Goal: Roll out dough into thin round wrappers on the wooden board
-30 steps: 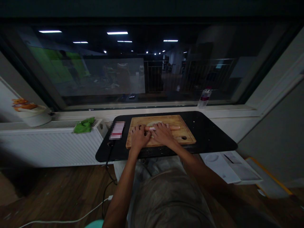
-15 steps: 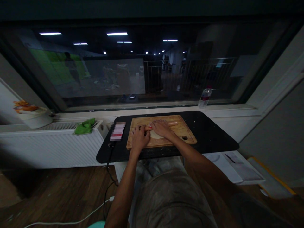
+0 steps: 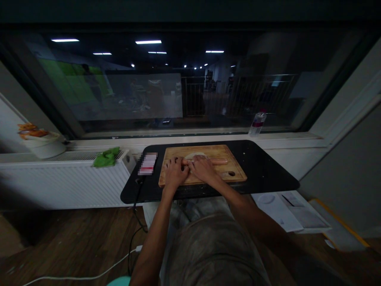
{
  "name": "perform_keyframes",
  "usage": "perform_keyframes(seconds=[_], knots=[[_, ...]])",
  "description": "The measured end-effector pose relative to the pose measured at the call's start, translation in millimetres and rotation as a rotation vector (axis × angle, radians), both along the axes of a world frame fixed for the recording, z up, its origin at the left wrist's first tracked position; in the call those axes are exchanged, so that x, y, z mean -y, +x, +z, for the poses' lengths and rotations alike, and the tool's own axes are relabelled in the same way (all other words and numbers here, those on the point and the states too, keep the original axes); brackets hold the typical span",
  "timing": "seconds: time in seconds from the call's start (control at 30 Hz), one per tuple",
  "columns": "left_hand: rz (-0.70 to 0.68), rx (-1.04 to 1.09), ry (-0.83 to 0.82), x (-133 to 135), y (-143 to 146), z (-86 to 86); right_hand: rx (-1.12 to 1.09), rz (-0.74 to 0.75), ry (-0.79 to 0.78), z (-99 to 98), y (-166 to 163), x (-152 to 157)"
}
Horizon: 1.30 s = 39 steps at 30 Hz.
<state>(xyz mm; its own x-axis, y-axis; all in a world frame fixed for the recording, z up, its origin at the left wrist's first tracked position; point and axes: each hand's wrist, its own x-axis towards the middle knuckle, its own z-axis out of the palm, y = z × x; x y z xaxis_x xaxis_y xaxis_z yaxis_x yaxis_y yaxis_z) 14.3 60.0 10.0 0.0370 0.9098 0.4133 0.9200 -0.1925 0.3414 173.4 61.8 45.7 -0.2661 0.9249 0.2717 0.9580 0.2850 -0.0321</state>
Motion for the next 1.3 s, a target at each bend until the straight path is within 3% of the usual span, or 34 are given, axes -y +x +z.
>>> perform_keyframes(seconds=[0.2, 0.5, 0.87, 1.0, 1.17, 1.3], knots=[[0.012, -0.008, 0.01, -0.9, 0.3, -0.6, 0.02, 0.092, -0.003, -4.8, 8.4, -26.6], [0.032, 0.001, 0.027, -4.3, -1.4, -4.5, 0.014, 0.026, -0.107, -0.8, -1.6, -86.7], [0.02, 0.013, 0.008, -1.0, -0.1, -1.8, 0.062, 0.11, 0.027, -13.6, 16.4, -48.7], [0.022, 0.019, -0.003, -2.3, -0.7, -2.0, 0.095, 0.141, -0.018, -12.6, 41.3, -66.9], [0.037, 0.038, 0.016, -1.8, -0.3, -1.3, 0.078, 0.011, -0.158, 1.9, 72.9, -101.1], [0.036, 0.048, 0.02, 0.1, 0.5, 0.8, 0.092, -0.024, -0.17, 4.4, 83.1, -101.1]])
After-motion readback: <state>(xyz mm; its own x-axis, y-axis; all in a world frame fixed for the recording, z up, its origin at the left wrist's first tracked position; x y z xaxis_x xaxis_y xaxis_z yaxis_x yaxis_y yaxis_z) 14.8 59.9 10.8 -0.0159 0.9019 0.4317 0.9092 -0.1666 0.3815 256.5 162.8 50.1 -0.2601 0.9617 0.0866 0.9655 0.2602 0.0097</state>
